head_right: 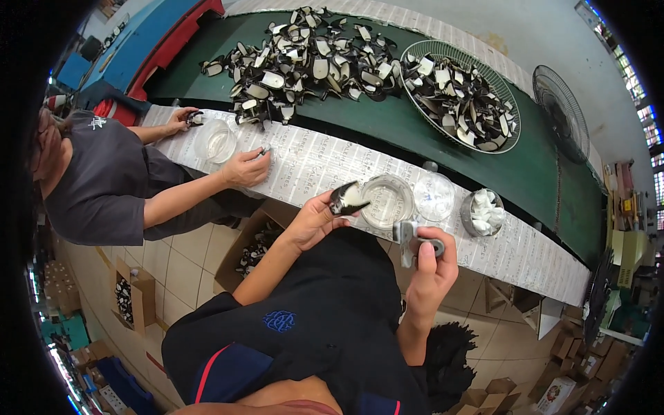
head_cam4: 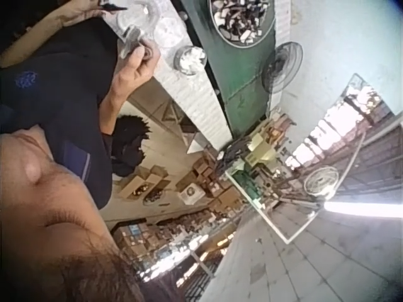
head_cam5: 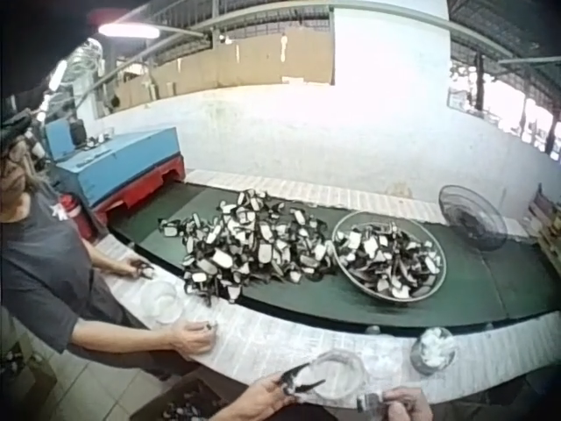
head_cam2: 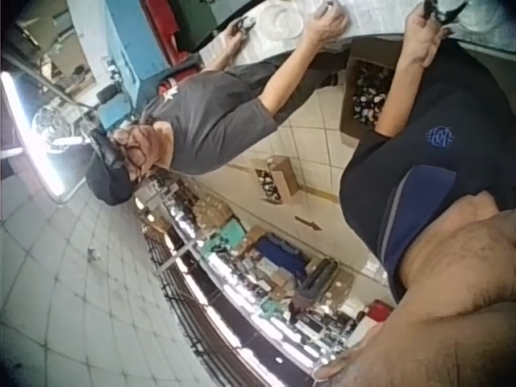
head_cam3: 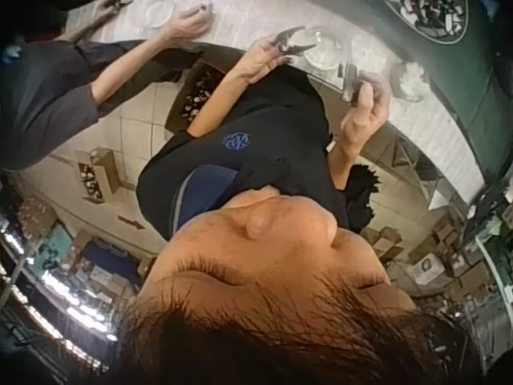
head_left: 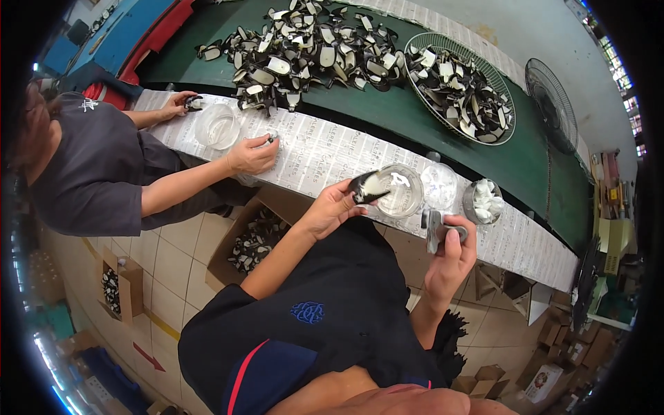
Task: Assembling small components onto a shoe upper at a manufacturing workstation.
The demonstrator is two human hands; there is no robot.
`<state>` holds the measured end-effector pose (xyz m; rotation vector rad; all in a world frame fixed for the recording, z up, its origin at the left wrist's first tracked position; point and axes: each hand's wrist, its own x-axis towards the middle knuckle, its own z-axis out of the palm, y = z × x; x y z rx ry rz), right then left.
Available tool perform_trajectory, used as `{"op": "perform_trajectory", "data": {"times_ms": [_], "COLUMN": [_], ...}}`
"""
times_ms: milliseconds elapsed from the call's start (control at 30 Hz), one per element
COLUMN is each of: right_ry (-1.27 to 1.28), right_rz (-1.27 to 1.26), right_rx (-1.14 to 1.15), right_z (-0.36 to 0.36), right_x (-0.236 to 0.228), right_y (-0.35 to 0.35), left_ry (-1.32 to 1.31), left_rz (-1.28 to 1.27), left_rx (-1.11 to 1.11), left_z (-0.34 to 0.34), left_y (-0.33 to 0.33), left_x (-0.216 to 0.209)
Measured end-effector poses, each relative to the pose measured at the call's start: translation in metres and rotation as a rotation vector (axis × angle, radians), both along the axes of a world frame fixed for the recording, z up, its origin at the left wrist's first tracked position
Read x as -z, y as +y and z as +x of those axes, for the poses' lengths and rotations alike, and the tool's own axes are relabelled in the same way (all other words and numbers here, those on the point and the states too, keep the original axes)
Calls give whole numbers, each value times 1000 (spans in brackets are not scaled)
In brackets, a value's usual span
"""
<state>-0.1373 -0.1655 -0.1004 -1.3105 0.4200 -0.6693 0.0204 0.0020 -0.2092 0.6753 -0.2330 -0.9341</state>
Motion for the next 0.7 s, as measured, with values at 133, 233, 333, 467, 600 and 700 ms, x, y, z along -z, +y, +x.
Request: {"op": "perform_trajectory", "data": {"times_ms": [133, 233, 333, 467, 600, 700], "right_ry": [19, 190, 210, 194, 138, 132], "right_rz": [-606, -780, -771, -816, -914, -941], "right_rx": [-23, -104, -125, -115, -82, -81], "right_z": [16, 23, 24, 23, 24, 24], "right_x": [-12, -7, 14, 28, 34, 37], "right_y": [12, 19, 22, 19, 15, 16], "left_ry": [-30, -120, -125, -116, -106, -102], "left_rz": [59, 139, 186, 213, 217, 202], "left_rx": [91, 28, 4, 7, 27, 50], "left_z": [-10, -11, -12, -15, -17, -18], "left_y": [-1, -6, -8, -10, -11, -11], "left_x": [-10, -6, -1, -8, -15, -16]}}
